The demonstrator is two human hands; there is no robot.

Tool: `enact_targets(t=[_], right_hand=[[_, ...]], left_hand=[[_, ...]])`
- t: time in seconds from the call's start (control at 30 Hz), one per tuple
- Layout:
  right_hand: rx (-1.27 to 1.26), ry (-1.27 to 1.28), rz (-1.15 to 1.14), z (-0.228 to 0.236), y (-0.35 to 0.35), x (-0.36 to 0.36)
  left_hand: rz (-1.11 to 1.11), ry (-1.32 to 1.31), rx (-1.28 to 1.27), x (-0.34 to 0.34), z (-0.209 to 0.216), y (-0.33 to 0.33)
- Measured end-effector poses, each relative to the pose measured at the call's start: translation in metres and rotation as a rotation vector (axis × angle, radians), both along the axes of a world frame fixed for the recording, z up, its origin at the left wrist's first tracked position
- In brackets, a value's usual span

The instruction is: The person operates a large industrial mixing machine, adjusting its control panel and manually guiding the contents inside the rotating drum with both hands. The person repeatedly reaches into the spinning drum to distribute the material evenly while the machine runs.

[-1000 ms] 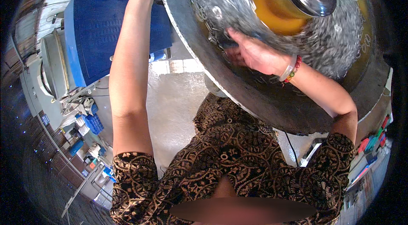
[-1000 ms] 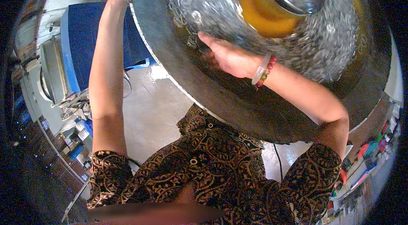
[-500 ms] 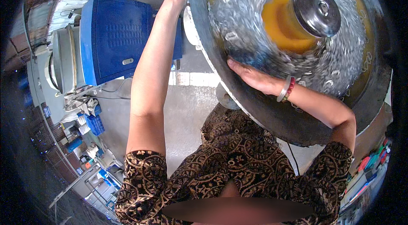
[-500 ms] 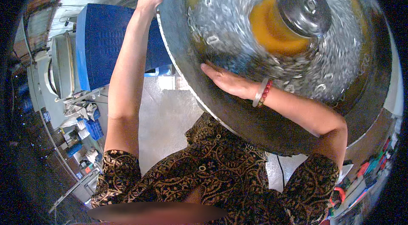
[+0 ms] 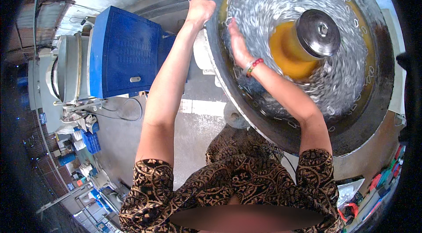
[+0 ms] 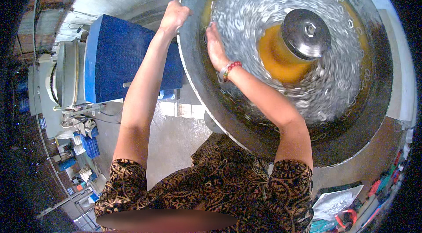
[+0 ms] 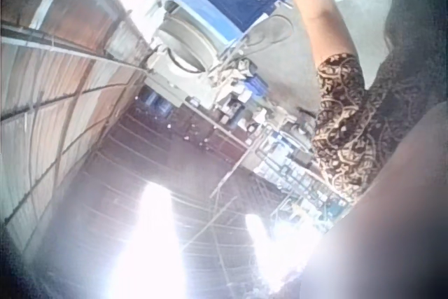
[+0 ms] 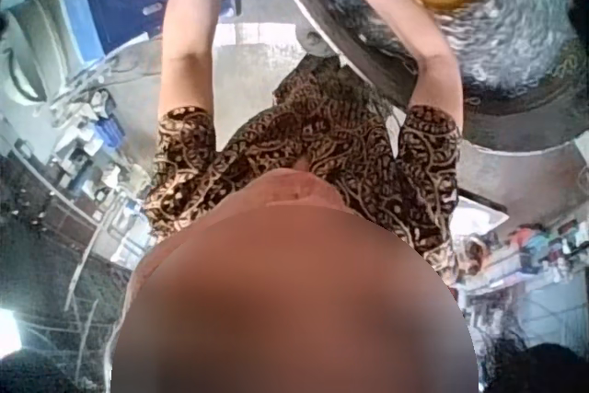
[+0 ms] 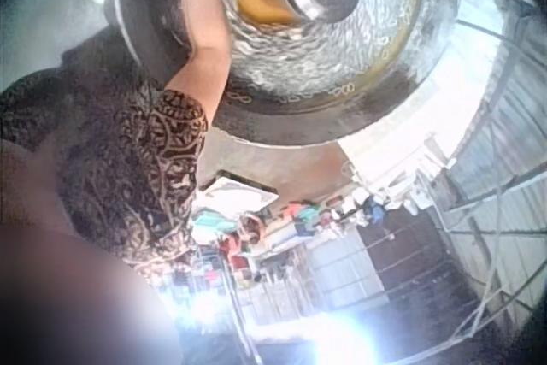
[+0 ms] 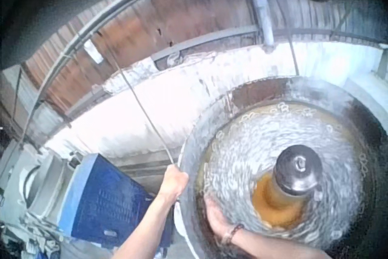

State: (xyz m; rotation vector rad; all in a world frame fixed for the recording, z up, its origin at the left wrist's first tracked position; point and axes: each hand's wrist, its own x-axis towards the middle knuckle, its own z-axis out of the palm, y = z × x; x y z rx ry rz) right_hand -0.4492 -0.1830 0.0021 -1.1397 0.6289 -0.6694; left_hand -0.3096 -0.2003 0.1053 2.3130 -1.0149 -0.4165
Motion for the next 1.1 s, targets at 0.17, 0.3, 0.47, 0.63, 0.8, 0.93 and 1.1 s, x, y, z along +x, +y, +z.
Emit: enact_targets(t=[0.17,0.3,0.47,0.63,0.8,0.93,1.1], right_hand=[[0.112,-0.185,0.004,-0.004,-0.022,0.028],[0.110,0.014,0.217,0.002,-0.019,0.032],[0.297,0.257,0.572,0.016,0.003,-0.019],[0.041,0.319,0.767,0.033,-0.045,-0.116],[-0.205,0.655,0.654,0.088,-0.134,-0.261],[-0.718,1.886,0.427,0.108,-0.165,-0.379],[-1.076,2.463,0.573,0.061,-0.153,-0.467]], left_hand=[[0.035,0.069,0.126,-0.010,0.014,0.001],[0.047,0.076,0.089,-0.019,0.022,0.003],[-0.030,-0.012,0.033,-0.009,0.002,-0.001],[-0.175,-0.185,-0.044,0.014,-0.039,-0.016],[-0.063,0.149,-0.187,0.025,-0.051,-0.021],[-0.107,0.140,-0.062,0.024,-0.041,-0.014],[-0.110,0.134,-0.088,0.017,-0.028,-0.009]])
